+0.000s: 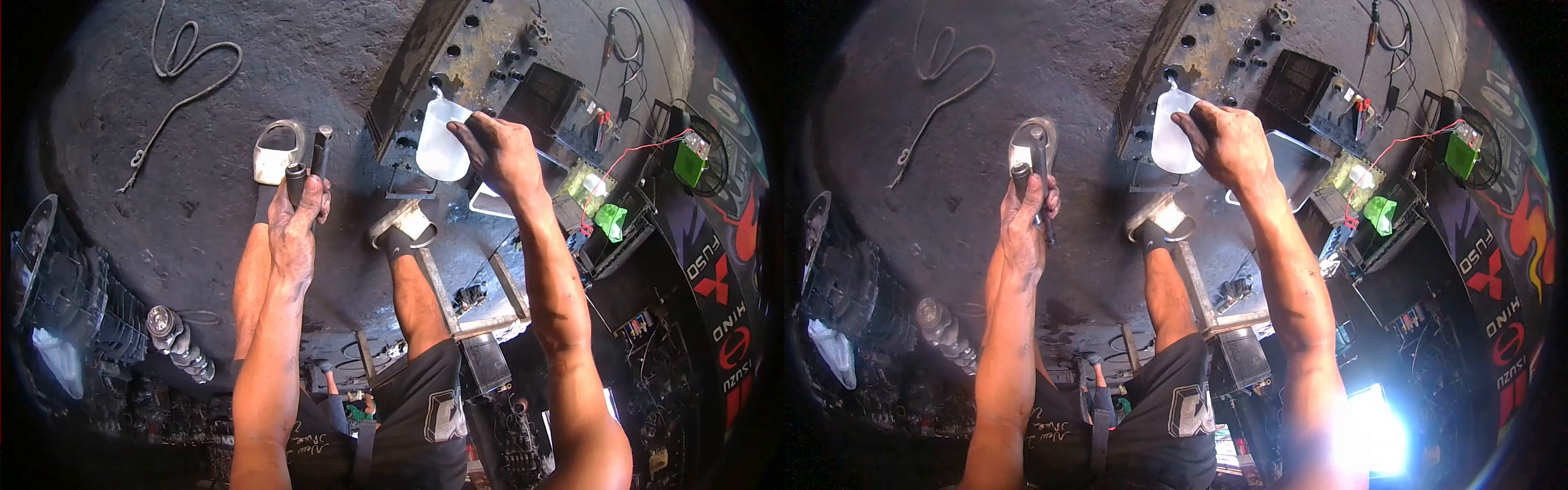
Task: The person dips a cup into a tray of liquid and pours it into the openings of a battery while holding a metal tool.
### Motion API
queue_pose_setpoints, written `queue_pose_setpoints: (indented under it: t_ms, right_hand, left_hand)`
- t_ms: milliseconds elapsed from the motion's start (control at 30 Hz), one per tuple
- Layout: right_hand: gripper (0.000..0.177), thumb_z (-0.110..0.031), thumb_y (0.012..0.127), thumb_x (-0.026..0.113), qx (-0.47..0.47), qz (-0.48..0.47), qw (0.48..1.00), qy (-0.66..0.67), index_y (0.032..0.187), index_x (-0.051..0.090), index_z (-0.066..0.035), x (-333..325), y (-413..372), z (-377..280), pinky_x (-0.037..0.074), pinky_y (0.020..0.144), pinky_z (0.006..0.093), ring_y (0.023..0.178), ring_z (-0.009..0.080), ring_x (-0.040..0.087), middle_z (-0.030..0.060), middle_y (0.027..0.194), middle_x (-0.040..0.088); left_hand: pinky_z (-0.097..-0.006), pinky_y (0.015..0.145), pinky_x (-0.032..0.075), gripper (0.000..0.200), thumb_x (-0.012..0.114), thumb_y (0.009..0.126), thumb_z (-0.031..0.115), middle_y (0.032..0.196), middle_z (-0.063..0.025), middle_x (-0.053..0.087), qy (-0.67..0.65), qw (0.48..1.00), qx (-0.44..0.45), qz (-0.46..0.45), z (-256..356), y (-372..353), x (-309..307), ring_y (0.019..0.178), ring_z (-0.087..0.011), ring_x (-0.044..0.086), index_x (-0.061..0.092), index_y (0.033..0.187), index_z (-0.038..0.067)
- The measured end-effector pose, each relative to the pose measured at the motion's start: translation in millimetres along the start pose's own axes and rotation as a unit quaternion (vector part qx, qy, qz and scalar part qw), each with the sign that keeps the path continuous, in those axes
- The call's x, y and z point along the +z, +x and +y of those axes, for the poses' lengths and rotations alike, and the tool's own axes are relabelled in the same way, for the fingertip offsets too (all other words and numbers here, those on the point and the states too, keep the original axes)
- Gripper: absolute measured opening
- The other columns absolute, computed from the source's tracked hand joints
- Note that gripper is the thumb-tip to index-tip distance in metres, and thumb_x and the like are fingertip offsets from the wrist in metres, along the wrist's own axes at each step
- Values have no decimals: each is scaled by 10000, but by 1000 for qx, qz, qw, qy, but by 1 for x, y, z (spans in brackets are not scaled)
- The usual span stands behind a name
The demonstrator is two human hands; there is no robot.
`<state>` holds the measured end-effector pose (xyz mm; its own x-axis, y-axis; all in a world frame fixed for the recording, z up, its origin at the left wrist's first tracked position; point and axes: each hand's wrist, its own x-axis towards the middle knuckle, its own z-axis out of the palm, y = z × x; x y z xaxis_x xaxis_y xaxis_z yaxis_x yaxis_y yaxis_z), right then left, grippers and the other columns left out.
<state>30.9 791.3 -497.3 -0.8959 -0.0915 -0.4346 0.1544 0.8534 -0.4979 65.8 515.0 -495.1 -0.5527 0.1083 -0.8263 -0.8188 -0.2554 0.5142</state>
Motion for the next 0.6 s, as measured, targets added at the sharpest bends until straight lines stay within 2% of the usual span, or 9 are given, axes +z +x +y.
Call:
queue_pose_setpoints:
  t_ms: [467,600]
  right_hand:
    - [332,-294,870,645,12,-12,1000,-21,720,573,-7,-2,6,-2,423,523,410,532,366,527,185,583,525]
    - [332,-304,862,646,15,-19,999,-33,720,579,-12,-7,10,-6,444,544,421,578,374,559,189,602,547]
  left_hand:
    - [-237,621,387,303,606,919,331,831,-20,567,-2,1000,5,1,2,0,0,693,-77,488,556,986,39]
    - [-237,621,387,309,608,918,332,830,-22,566,-6,1000,7,-2,3,1,0,693,-76,486,555,990,36]
